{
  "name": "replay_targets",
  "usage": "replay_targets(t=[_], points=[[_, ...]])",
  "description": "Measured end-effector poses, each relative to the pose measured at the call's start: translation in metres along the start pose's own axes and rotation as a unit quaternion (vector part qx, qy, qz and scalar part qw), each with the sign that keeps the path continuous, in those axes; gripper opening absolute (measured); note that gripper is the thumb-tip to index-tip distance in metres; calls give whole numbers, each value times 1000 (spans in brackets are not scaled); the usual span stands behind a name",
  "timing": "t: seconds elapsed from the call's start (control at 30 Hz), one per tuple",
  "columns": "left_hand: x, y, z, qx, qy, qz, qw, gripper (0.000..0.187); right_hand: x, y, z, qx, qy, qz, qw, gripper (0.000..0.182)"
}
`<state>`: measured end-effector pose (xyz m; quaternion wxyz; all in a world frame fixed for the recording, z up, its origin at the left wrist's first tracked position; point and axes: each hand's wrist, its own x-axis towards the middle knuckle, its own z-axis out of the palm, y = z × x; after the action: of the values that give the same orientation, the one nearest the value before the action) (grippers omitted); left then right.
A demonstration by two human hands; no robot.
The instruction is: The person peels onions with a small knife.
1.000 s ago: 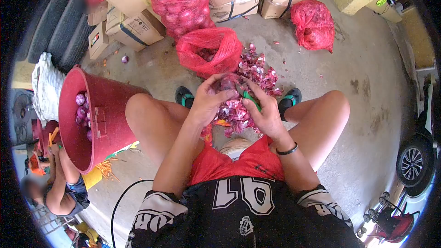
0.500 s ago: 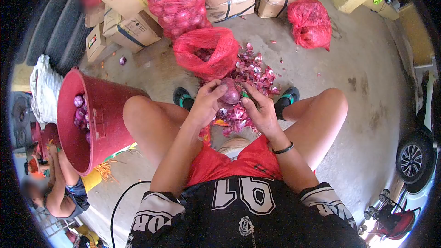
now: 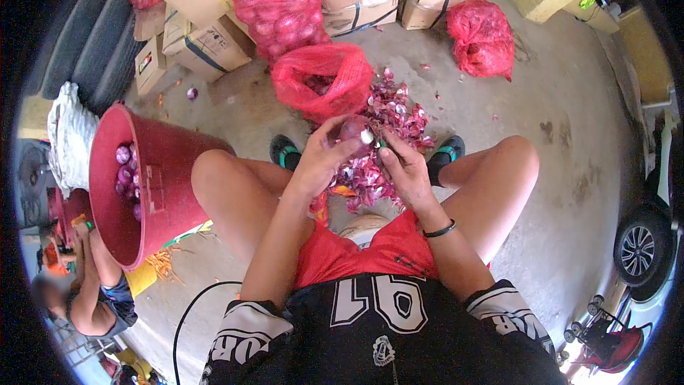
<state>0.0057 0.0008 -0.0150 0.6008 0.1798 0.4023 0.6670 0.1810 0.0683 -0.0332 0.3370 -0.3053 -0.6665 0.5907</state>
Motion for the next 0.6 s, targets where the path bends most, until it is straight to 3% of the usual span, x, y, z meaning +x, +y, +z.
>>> replay_targets(t=[0.03,0.2,0.33,0.4,0.47,0.53,0.6], points=[[-1,2,2,1,4,18,1000,37,0,2,1,-3,0,-8,1000,41],[-1,10,-1,11,17,-26,999,47,0,-6,-4,159,-10,155,975,42],[-2,10,-8,-3,-31,-24,999,54,15,-7,-20,231,-1,181,956,43],[-1,9,-11,-24,-61,-19,998,56,20,9,-19,175,54,172,968,43],[-2,10,-9,-53,-74,-15,996,57,23,14,-26,229,72,227,944,42],[-4,13,-5,-91,-72,-15,993,58,26,12,-24,97,76,223,967,41],[-4,13,-2,-85,-50,-7,995,57,23,15,-17,-102,46,146,983,40]])
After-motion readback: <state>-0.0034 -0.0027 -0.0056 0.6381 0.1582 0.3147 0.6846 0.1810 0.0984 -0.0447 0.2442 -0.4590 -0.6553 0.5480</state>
